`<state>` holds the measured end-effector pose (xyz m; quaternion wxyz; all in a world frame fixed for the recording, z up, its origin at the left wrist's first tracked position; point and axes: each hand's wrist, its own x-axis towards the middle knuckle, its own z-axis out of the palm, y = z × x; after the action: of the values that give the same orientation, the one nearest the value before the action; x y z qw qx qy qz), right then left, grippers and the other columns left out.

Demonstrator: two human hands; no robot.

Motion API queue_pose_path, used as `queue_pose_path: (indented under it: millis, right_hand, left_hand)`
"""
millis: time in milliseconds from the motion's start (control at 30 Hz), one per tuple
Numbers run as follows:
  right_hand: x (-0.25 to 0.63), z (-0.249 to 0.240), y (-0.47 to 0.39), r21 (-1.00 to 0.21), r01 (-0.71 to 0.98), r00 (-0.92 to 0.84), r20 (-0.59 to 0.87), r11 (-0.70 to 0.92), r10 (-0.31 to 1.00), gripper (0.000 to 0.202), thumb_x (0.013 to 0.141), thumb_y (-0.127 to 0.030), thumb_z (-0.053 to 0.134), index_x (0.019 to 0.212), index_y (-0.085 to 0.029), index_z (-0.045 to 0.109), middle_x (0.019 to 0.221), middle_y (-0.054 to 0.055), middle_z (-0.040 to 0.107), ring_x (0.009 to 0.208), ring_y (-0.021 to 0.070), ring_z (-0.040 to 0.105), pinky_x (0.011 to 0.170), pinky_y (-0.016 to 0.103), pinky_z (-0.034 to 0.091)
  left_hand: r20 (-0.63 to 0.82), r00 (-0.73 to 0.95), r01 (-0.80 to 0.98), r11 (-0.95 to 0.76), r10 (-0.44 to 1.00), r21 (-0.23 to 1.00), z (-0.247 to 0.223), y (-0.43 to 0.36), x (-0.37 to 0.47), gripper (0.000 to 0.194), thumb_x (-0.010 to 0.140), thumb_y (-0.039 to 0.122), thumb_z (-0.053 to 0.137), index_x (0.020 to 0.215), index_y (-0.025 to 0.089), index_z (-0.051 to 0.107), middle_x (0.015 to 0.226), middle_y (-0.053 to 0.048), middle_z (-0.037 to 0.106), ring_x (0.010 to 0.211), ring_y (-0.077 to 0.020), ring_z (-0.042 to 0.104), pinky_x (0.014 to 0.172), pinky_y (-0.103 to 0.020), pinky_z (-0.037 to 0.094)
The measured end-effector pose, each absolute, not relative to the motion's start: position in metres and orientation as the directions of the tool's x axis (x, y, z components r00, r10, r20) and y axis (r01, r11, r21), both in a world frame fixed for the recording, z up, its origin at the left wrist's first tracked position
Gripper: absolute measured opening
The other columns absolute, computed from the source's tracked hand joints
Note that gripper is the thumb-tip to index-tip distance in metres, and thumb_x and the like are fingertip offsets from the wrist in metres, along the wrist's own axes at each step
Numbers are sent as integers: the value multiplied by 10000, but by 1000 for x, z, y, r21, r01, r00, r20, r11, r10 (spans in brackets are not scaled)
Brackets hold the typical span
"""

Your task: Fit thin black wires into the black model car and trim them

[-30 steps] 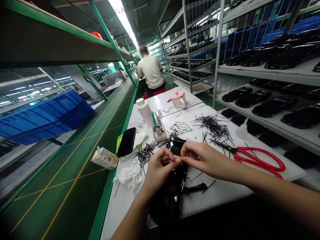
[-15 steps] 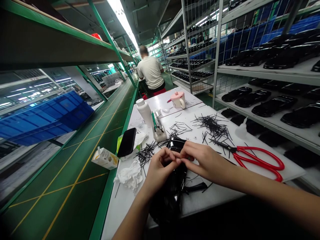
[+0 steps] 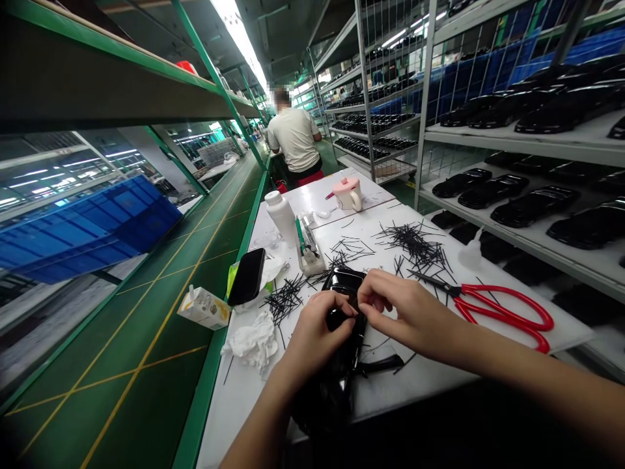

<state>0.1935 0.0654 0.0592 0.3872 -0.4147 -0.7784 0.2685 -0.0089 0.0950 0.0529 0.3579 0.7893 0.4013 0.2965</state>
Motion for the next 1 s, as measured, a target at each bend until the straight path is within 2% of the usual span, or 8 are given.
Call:
queue_pose_path:
  millis: [100, 233, 433, 600, 733, 900, 1000]
  right_hand:
    - [193, 52, 66, -692, 520, -390, 330, 501, 860, 66, 936, -216, 518, 980, -227, 567, 903, 34, 577, 770, 173, 555, 688, 298, 449]
    - [194, 43, 67, -667, 565, -409, 284, 485, 867, 177, 962, -305, 534, 1117, -248, 598, 1043, 59, 564, 889, 201, 586, 766, 325, 470]
    - [194, 39, 72, -662, 588, -409, 254, 466, 876, 155, 992, -291, 488, 959, -221, 622, 1021, 65, 516, 904, 204, 565, 793, 348, 460]
    - [192, 40, 71, -688, 549, -392, 289, 474, 874, 97, 960, -246, 515, 898, -218, 583, 1033, 71, 537, 970, 223, 559, 828, 367, 457]
    - [190, 40, 69, -698, 516, -378, 335, 497, 863, 84, 926, -228, 536, 855, -222, 581, 1012, 73, 554, 976, 233, 554, 822, 377, 465]
    - [188, 38, 66, -728, 495, -355, 327, 473, 875, 107, 912, -240, 536, 829, -227, 602, 1000, 76, 565, 898, 222, 547, 759, 360, 471]
    - [188, 34, 65, -785, 444, -326, 308, 432, 894, 120, 922, -268, 550, 821, -227, 602, 993, 58, 557, 825, 192, 526, 716, 330, 450]
  left_hand:
    - [180, 499, 438, -426, 847, 792, 51, 96, -10, 159, 768, 70, 617, 781, 222, 574, 881, -10, 704, 919, -218, 615, 956, -379, 408]
    - [176, 511, 429, -427, 841, 796, 51, 96, -10, 149, 793, 92, 620, 777, 225, 556, 902, -12, 718, 950, -216, 635, 953, -364, 415]
    - [171, 526, 417, -428, 833, 802, 52, 95, -10, 171, 791, 77, 617, 769, 223, 531, 882, -3, 719, 941, -202, 631, 945, -352, 413]
    - [172, 545, 401, -435, 821, 806, 53, 95, -10, 226, 743, 78, 674, 801, 224, 512, 993, -20, 710, 998, -213, 619, 921, -335, 433]
    - [179, 546, 419, -452, 818, 787, 53, 96, -10, 165, 798, 96, 617, 779, 226, 517, 906, -13, 699, 941, -208, 610, 930, -350, 428]
    - [167, 569, 455, -477, 805, 752, 53, 97, -12, 222, 732, 54, 641, 820, 233, 543, 945, -7, 690, 955, -220, 594, 956, -364, 411]
    - [170, 578, 462, -492, 798, 738, 53, 96, -12, 208, 746, 69, 654, 824, 232, 552, 934, -6, 671, 962, -217, 587, 946, -356, 411]
